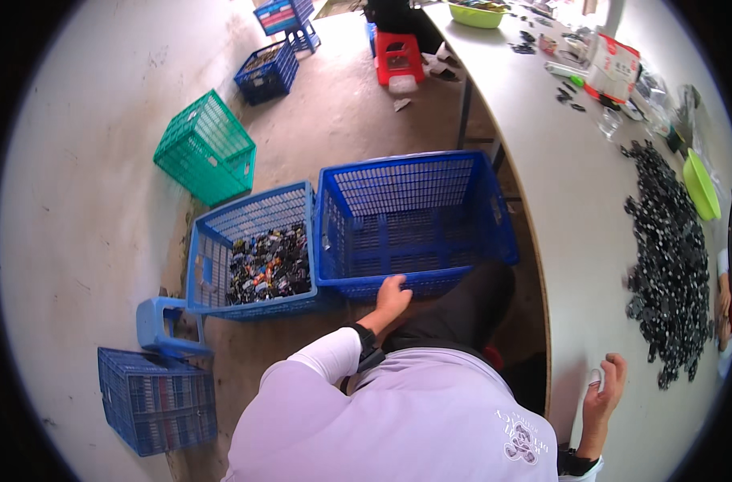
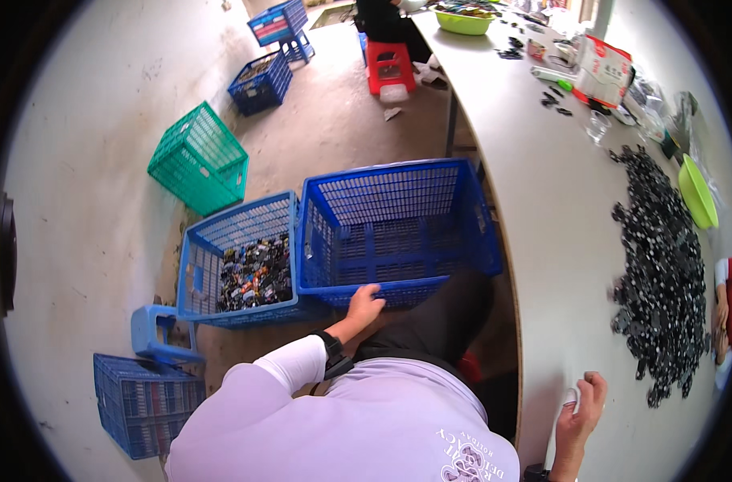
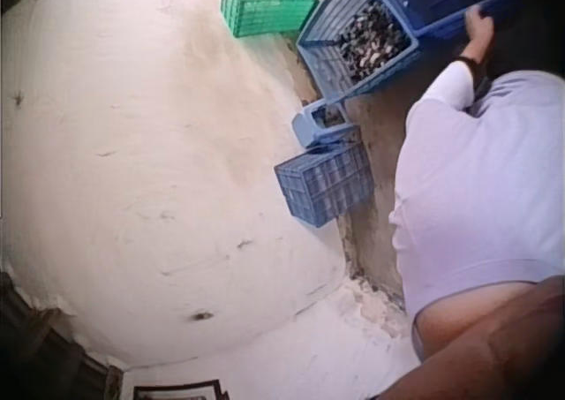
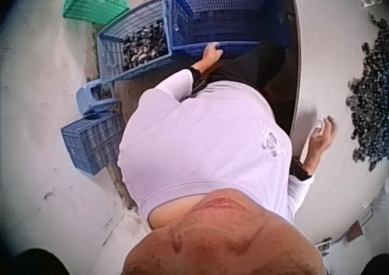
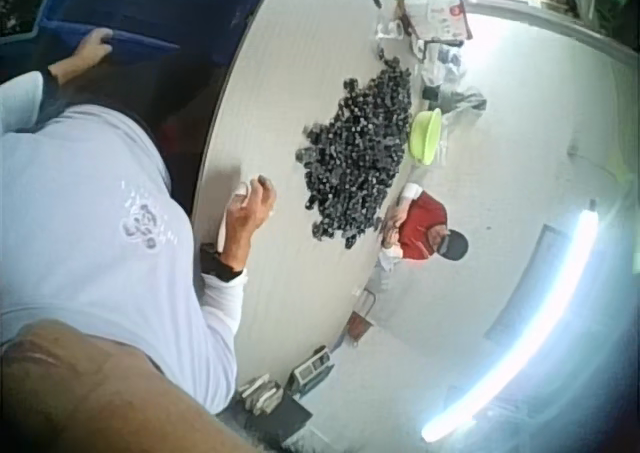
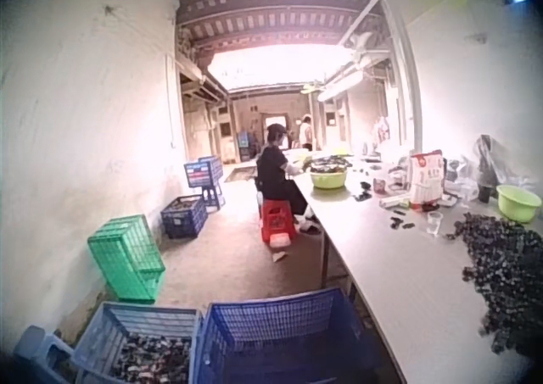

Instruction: Sorting and assembling small toy car parts at a workshop table.

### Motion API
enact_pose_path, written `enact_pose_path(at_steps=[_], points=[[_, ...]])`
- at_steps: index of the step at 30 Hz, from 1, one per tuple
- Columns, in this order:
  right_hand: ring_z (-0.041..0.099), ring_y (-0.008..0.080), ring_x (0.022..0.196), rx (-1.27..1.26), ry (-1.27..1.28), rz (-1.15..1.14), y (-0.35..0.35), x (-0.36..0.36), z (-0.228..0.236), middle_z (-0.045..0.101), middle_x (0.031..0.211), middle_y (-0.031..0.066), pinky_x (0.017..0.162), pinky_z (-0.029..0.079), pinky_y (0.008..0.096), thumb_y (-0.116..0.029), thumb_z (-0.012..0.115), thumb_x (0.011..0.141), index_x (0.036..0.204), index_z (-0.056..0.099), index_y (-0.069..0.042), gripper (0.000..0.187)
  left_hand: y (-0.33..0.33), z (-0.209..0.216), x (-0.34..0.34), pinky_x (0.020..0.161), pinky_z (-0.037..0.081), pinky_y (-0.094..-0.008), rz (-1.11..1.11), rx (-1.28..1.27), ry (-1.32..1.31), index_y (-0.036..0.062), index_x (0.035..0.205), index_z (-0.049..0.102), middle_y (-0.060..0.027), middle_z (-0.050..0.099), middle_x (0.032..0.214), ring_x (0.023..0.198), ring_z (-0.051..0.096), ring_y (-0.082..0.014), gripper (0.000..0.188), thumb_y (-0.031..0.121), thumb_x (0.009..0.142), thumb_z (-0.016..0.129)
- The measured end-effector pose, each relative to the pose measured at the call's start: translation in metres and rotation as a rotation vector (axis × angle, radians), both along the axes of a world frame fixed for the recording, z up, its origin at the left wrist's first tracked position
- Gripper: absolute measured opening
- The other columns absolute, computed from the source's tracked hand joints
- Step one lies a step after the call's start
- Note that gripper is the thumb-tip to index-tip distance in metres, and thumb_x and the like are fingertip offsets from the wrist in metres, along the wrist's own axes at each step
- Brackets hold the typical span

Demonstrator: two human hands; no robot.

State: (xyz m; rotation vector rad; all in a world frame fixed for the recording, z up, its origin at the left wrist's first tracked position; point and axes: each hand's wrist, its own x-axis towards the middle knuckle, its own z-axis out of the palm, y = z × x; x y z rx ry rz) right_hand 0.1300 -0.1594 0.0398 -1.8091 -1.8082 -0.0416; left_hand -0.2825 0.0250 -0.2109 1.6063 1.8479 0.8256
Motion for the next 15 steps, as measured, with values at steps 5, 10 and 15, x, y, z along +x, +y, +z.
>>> enact_pose_path(at_steps=[5,10,15], points=[[0.050,0.0362,0.096,-0.108,-0.013,0.232,0.062,-0.064,0.004,0.048,0.105,0.0206,0.087,0.043,0.0384,0.013,0.046,0.060,0.091,0.050,0.004,0.033,-0.032,-0.043,-0.083,0.078,0.049,-0.0429,0.668,-0.638,-0.789,0.0003,0.114,0.056,-0.0186,0.060,0.109,0.093,0.061,-0.0342,0.047,0.021,0.074,0.067],[0.047,0.0390,0.107,-0.177,-0.100,0.285,0.103,-0.100,0.002,0.045,0.117,0.0218,0.092,0.039,0.0416,0.013,0.051,0.061,0.094,0.050,0.003,0.034,-0.043,-0.087,-0.150,0.076,0.049,-0.0504,0.991,-0.396,-1.234,-0.0037,0.130,0.036,-0.0282,0.039,0.129,0.101,0.054,-0.0418,0.070,0.035,0.079,0.065],[0.039,0.0426,0.117,-0.209,-0.189,0.178,0.117,-0.100,-0.011,0.039,0.127,0.0236,0.099,0.033,0.0471,0.011,0.054,0.059,0.097,0.052,0.003,0.039,-0.005,-0.106,-0.180,0.081,0.048,-0.0499,0.887,-0.175,-1.452,0.0027,0.137,0.024,-0.0238,0.037,0.132,0.107,0.049,-0.0460,0.079,0.047,0.082,0.059]])
